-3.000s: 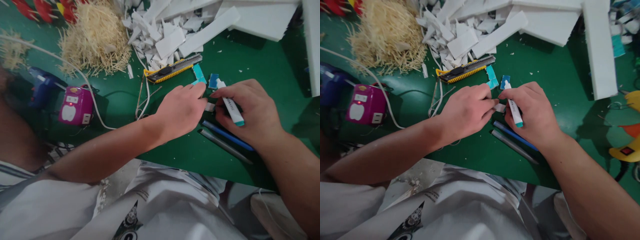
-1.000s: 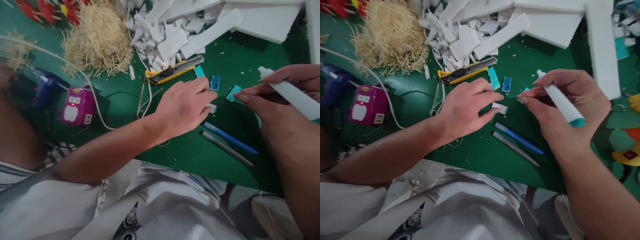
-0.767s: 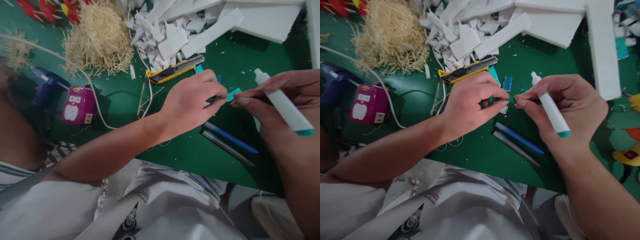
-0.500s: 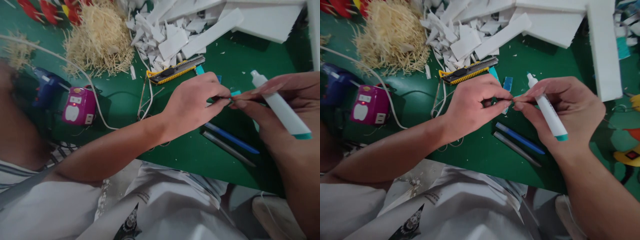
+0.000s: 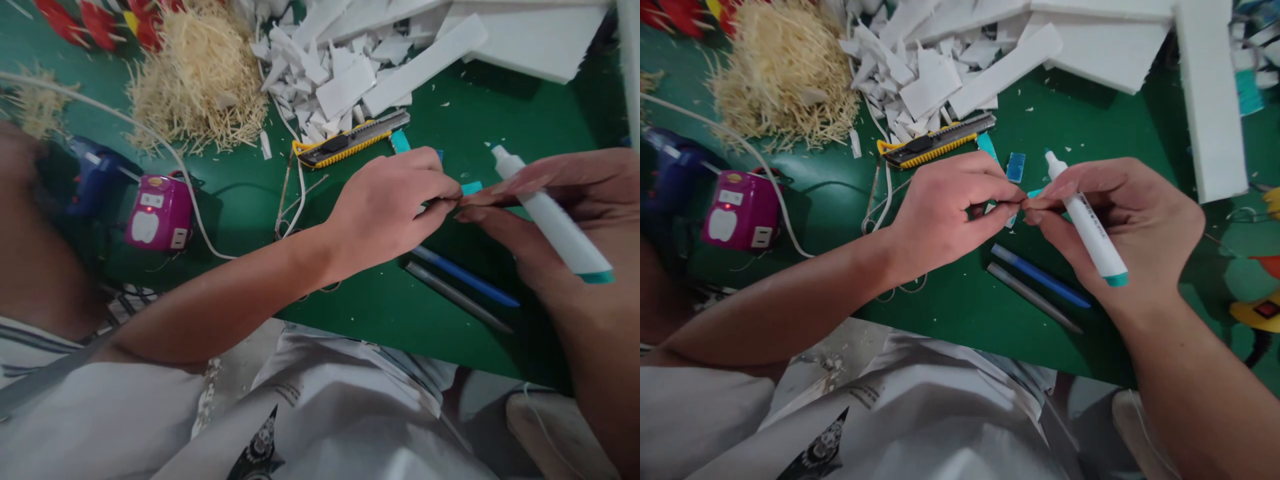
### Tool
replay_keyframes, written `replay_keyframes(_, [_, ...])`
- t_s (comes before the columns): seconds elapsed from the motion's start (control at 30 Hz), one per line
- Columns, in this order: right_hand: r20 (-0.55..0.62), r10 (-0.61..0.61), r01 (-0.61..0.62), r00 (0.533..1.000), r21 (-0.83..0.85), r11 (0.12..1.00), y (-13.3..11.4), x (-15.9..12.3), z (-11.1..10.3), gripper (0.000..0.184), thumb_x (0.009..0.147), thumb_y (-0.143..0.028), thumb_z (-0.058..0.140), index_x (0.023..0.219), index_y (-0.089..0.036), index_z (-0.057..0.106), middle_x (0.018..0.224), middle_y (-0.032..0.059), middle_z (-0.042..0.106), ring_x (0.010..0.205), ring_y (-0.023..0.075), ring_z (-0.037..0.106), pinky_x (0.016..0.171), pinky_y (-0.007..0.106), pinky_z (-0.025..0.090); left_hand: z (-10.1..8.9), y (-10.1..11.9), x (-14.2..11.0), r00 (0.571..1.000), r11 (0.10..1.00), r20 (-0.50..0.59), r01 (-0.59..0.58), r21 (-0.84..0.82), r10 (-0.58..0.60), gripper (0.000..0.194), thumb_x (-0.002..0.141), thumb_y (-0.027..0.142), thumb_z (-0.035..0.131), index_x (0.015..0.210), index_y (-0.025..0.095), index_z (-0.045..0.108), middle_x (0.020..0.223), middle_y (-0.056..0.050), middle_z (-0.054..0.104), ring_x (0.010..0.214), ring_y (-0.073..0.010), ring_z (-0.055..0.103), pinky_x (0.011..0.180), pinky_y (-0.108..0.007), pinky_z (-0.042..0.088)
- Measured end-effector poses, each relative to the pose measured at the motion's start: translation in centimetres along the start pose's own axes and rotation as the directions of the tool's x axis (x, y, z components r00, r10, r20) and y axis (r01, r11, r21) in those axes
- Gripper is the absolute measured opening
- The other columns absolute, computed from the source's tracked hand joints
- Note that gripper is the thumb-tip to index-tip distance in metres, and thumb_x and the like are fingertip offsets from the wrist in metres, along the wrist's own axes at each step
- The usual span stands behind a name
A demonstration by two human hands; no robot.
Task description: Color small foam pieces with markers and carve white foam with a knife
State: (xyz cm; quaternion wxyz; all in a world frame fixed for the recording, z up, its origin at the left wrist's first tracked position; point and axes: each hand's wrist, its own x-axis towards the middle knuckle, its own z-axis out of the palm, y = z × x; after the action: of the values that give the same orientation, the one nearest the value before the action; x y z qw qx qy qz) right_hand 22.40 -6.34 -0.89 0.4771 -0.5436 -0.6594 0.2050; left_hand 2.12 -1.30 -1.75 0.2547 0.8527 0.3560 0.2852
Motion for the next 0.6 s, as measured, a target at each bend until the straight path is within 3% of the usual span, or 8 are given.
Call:
replay_keyframes(0.13, [0.017, -0.066, 0.067, 0.998, -0.047, 0.997, 0.2, -0.3, 0.3, 0.019, 0.083, -0.028, 0.092, 0.096, -0.030, 0.079, 0.094, -0.0017, 0.085, 0.081, 0.0215, 0.081, 0.067, 0.041, 0.068, 0.1, 0.0, 0.1, 0.996, 0.994, -0.021, 0.082, -0.075, -0.084, 0.013, 0.098, 0.014, 0.069, 0.098, 0.020, 0.081, 0.099, -0.006, 0.080, 0.093, -0.0192, 0.078, 0.083, -0.032, 0.060])
replay_keyframes(0.23, [-0.059, -0.098, 0.092, 0.993, -0.089, 0.992, 0.1, -0.4, 0.6, 0.013, 0.088, -0.032, 0.088, 0.098, -0.030, 0.079, 0.095, 0.0014, 0.085, 0.085, 0.0225, 0.082, 0.071, 0.043, 0.069, 0.0, -0.2, 0.4, 0.991, 0.990, -0.055, 0.118, -0.075, -0.122, 0.012, 0.094, 0.013, 0.071, 0.096, 0.022, 0.079, 0.096, -0.003, 0.079, 0.092, -0.0185, 0.077, 0.084, -0.032, 0.059])
replay_keyframes(0.43, [-0.135, 0.001, -0.019, 0.991, -0.136, 0.991, -0.4, -0.1, 0.4, 0.025, 0.095, -0.057, 0.079, 0.102, -0.032, 0.081, 0.100, 0.0058, 0.082, 0.086, 0.0256, 0.081, 0.074, 0.046, 0.068, -0.8, -1.4, 0.8, 0.994, 0.986, -0.084, 0.076, 0.151, -0.064, 0.014, 0.102, 0.021, 0.066, 0.093, 0.026, 0.076, 0.099, -0.004, 0.076, 0.087, -0.0189, 0.073, 0.081, -0.035, 0.055])
replay_keyframes(0.53, [-0.124, 0.094, -0.101, 0.988, -0.048, 0.994, -0.5, 0.1, 0.4, 0.029, 0.092, -0.058, 0.083, 0.098, -0.030, 0.082, 0.095, 0.0072, 0.079, 0.087, 0.0268, 0.080, 0.076, 0.046, 0.067, -1.2, -2.4, 0.9, 0.996, 0.962, -0.085, 0.036, 0.272, -0.013, 0.022, 0.106, 0.040, 0.064, 0.090, 0.027, 0.074, 0.099, -0.006, 0.075, 0.088, -0.0223, 0.071, 0.078, -0.038, 0.052])
replay_keyframes(0.6, [-0.142, 0.125, -0.127, 0.982, -0.003, 0.992, -0.6, 0.0, 0.5, 0.029, 0.090, -0.058, 0.084, 0.099, -0.031, 0.081, 0.092, 0.0053, 0.077, 0.087, 0.0258, 0.080, 0.075, 0.045, 0.066, -1.4, -2.8, 0.8, 0.998, 0.936, -0.065, 0.015, 0.351, 0.008, 0.028, 0.108, 0.044, 0.058, 0.090, 0.027, 0.073, 0.103, -0.007, 0.076, 0.089, -0.0245, 0.069, 0.076, -0.039, 0.050])
